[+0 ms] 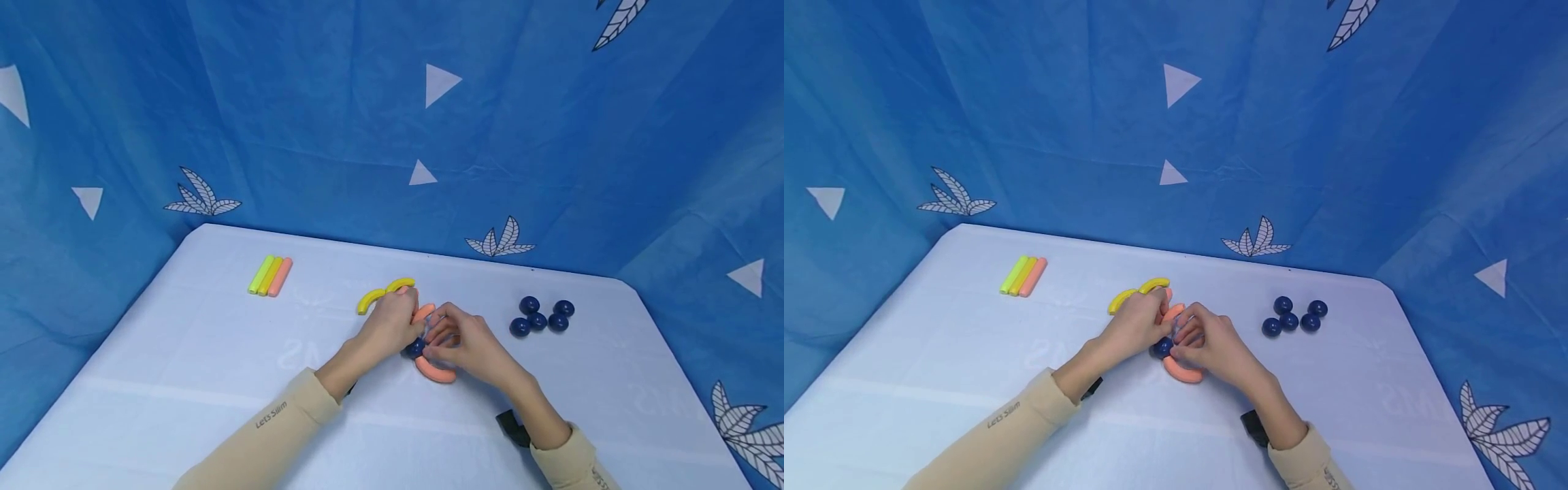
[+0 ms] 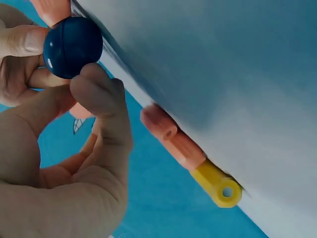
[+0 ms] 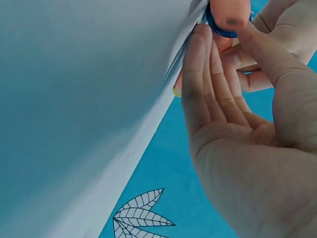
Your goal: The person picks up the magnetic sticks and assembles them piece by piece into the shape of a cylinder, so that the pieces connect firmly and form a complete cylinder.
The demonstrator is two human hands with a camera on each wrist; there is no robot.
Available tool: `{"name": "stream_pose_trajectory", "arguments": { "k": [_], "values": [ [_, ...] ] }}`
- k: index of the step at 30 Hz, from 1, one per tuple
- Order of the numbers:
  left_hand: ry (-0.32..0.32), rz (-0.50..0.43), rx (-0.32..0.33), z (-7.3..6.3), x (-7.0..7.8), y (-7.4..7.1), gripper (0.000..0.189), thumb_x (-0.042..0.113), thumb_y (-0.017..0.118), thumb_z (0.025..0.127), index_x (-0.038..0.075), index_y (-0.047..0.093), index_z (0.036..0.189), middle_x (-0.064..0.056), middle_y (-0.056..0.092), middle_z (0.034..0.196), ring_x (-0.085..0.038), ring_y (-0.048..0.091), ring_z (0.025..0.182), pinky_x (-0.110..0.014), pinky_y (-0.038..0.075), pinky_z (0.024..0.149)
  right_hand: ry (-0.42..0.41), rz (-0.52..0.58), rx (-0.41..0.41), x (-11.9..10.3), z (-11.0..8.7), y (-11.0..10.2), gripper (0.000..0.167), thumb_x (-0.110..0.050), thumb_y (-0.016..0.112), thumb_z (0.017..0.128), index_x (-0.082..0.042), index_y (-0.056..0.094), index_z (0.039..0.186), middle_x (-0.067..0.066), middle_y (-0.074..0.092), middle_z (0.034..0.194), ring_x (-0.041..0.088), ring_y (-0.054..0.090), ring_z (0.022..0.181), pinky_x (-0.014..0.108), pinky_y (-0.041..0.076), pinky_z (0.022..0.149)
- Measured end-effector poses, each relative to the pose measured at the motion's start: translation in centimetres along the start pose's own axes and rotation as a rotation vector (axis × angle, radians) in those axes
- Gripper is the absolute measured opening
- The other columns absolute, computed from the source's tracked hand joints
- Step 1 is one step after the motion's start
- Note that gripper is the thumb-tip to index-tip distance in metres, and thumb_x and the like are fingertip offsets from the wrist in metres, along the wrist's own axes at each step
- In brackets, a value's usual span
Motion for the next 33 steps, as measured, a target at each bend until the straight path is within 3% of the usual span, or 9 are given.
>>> {"name": "stream_pose_trajectory", "arguments": {
  "k": [4,8,12,15,17,21,25,31,33],
  "values": [
    [0.005,0.023,-0.072,-0.3,0.2,0.8,0.029,0.026,0.081,0.095,0.007,0.059,0.093,-0.001,0.051,0.069,-0.014,0.051,0.057,-0.023,0.036,0.052,-0.008,-0.075,0.033,0.1,-0.1,-0.4,0.027,-0.019,0.088,0.088,-0.015,0.066,0.102,-0.006,0.073,0.093,0.01,0.072,0.086,0.026,0.06,0.077],
    [-0.012,0.017,-0.123,-0.5,0.2,1.2,0.027,0.027,0.08,0.095,0.009,0.06,0.092,0.0,0.052,0.067,-0.014,0.049,0.056,-0.024,0.035,0.053,0.028,-0.202,0.102,0.5,-0.2,-1.6,0.021,-0.02,0.088,0.087,-0.018,0.067,0.089,-0.01,0.068,0.078,0.009,0.064,0.074,0.025,0.054,0.068],
    [-0.034,0.031,-0.113,-0.4,0.1,1.1,0.023,0.022,0.08,0.095,0.011,0.061,0.09,0.0,0.054,0.067,-0.015,0.051,0.059,-0.024,0.037,0.056,0.12,-0.374,0.282,0.7,-1.1,-4.8,0.021,-0.013,0.087,0.087,-0.013,0.066,0.084,-0.002,0.063,0.072,0.014,0.056,0.066,0.027,0.046,0.059],
    [-0.047,0.048,-0.104,-0.3,-0.1,0.9,0.024,0.022,0.079,0.096,0.012,0.059,0.088,-0.001,0.055,0.068,-0.017,0.052,0.06,-0.025,0.039,0.057,0.215,-0.531,0.441,0.6,-2.5,-7.4,0.023,-0.009,0.089,0.083,-0.004,0.068,0.088,0.011,0.065,0.078,0.023,0.058,0.068,0.035,0.047,0.058],
    [-0.048,0.062,-0.098,-0.2,-0.2,0.8,0.025,0.022,0.078,0.096,0.012,0.058,0.085,-0.001,0.055,0.068,-0.017,0.052,0.061,-0.025,0.039,0.057,0.273,-0.628,0.499,0.6,-3.3,-8.5,0.028,-0.006,0.091,0.079,0.003,0.07,0.096,0.021,0.068,0.087,0.033,0.062,0.074,0.043,0.051,0.059],
    [-0.041,0.077,-0.092,-0.2,-0.3,0.6,0.028,0.024,0.078,0.097,0.014,0.057,0.08,-0.001,0.052,0.064,-0.017,0.052,0.058,-0.025,0.037,0.055,0.355,-0.719,0.462,1.0,-4.0,-9.1,0.039,-0.005,0.091,0.078,0.011,0.071,0.107,0.032,0.069,0.1,0.046,0.067,0.087,0.057,0.057,0.065],
    [-0.042,0.075,-0.093,-0.1,-0.4,0.6,0.029,0.023,0.077,0.097,0.014,0.057,0.078,0.0,0.05,0.062,-0.017,0.051,0.055,-0.024,0.036,0.053,0.383,-0.7,0.387,1.6,-3.9,-8.6,0.034,-0.001,0.088,0.079,0.012,0.072,0.106,0.033,0.07,0.101,0.048,0.069,0.092,0.061,0.059,0.074],
    [-0.043,0.065,-0.096,-0.1,-0.3,0.6,0.027,0.021,0.078,0.096,0.013,0.057,0.081,-0.001,0.051,0.064,-0.016,0.052,0.057,-0.023,0.037,0.053,0.313,-0.58,0.297,1.7,-2.4,-6.9,0.034,-0.006,0.088,0.083,0.004,0.075,0.112,0.025,0.075,0.11,0.042,0.072,0.104,0.057,0.058,0.089],
    [-0.034,0.067,-0.09,0.0,-0.2,0.6,0.026,0.021,0.079,0.095,0.012,0.059,0.083,-0.001,0.053,0.067,-0.016,0.053,0.06,-0.023,0.039,0.054,0.27,-0.519,0.269,1.5,-1.8,-6.1,0.034,-0.008,0.089,0.084,0.0,0.076,0.114,0.021,0.077,0.11,0.036,0.072,0.101,0.052,0.059,0.089]
  ]
}}
Point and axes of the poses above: each hand's wrist, its own z-axis towards the middle knuckle, its own y-axis out of the palm, x = y × z, the point moved 7 cm from there along z, towards the middle knuckle
